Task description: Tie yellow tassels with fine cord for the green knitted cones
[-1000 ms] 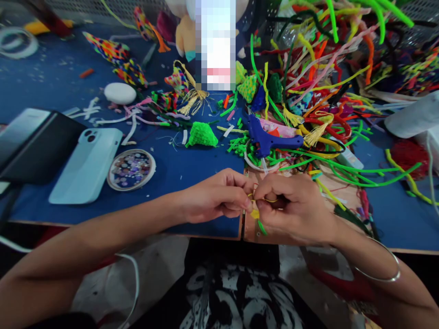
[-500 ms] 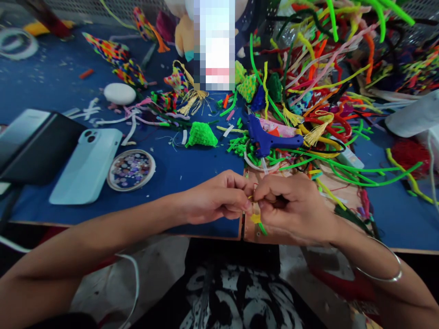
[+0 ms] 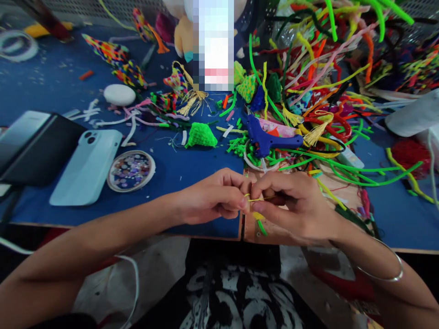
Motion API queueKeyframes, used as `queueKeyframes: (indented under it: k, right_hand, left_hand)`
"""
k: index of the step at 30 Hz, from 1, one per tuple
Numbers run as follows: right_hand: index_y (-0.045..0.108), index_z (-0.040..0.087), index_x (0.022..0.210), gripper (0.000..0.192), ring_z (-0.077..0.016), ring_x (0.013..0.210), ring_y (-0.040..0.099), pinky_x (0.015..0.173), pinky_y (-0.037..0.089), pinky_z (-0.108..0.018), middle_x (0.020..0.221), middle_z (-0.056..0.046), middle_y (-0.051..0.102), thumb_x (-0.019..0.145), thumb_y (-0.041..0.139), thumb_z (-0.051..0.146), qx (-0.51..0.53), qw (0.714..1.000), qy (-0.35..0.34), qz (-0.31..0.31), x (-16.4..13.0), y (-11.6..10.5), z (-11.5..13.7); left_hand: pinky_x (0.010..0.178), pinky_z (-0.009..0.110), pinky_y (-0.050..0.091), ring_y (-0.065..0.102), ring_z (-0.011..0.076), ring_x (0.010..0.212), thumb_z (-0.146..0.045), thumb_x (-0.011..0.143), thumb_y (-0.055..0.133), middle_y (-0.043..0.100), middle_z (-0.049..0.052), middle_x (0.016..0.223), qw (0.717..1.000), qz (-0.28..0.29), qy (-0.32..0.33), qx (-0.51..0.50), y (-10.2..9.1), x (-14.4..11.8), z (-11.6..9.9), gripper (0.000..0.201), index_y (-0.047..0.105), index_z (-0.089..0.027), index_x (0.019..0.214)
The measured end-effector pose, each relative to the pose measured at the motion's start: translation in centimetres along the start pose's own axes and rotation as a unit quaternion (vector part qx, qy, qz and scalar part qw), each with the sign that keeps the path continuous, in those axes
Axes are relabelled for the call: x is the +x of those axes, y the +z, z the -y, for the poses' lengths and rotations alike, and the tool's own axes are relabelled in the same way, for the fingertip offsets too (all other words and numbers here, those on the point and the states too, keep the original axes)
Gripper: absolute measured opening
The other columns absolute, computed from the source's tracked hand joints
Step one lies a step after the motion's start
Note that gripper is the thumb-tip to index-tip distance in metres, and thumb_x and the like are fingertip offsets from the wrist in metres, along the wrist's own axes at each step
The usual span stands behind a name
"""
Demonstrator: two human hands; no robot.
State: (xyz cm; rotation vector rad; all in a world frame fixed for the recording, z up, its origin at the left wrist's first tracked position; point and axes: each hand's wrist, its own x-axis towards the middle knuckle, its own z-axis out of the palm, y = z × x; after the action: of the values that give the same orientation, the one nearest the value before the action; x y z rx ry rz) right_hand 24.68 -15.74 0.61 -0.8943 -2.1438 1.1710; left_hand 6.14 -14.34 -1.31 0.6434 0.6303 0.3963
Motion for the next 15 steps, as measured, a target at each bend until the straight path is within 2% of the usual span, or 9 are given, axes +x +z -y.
queueKeyframes:
  k: [10,15]
  right_hand:
    - [0.058,0.016,0.075,0.017,0.0002,0.047,0.028,0.045,0.023,-0.012,0.055,0.011,0.035,0.068,0.056,0.001,-0.112,0.987,-0.094,-0.064,0.24,0.52,-0.47]
    - [0.058,0.016,0.073,0.016,0.0001,0.046,0.029,0.045,0.023,-0.013,0.055,0.01,0.039,0.069,0.053,0.0,-0.099,0.989,-0.091,-0.06,0.21,0.49,-0.46]
  left_hand:
    - [0.037,0.014,0.017,0.025,-0.0007,0.037,-0.012,0.053,0.063,0.038,-0.008,0.04,1.0,-0.01,-0.007,0.021,0.29,0.14,0.01,0.02,0.044,-0.013,0.049]
    - [0.038,0.014,0.018,0.025,-0.0006,0.038,-0.012,0.054,0.063,0.037,-0.008,0.042,1.0,-0.003,-0.006,0.02,0.34,0.16,0.16,0.021,0.043,-0.013,0.048]
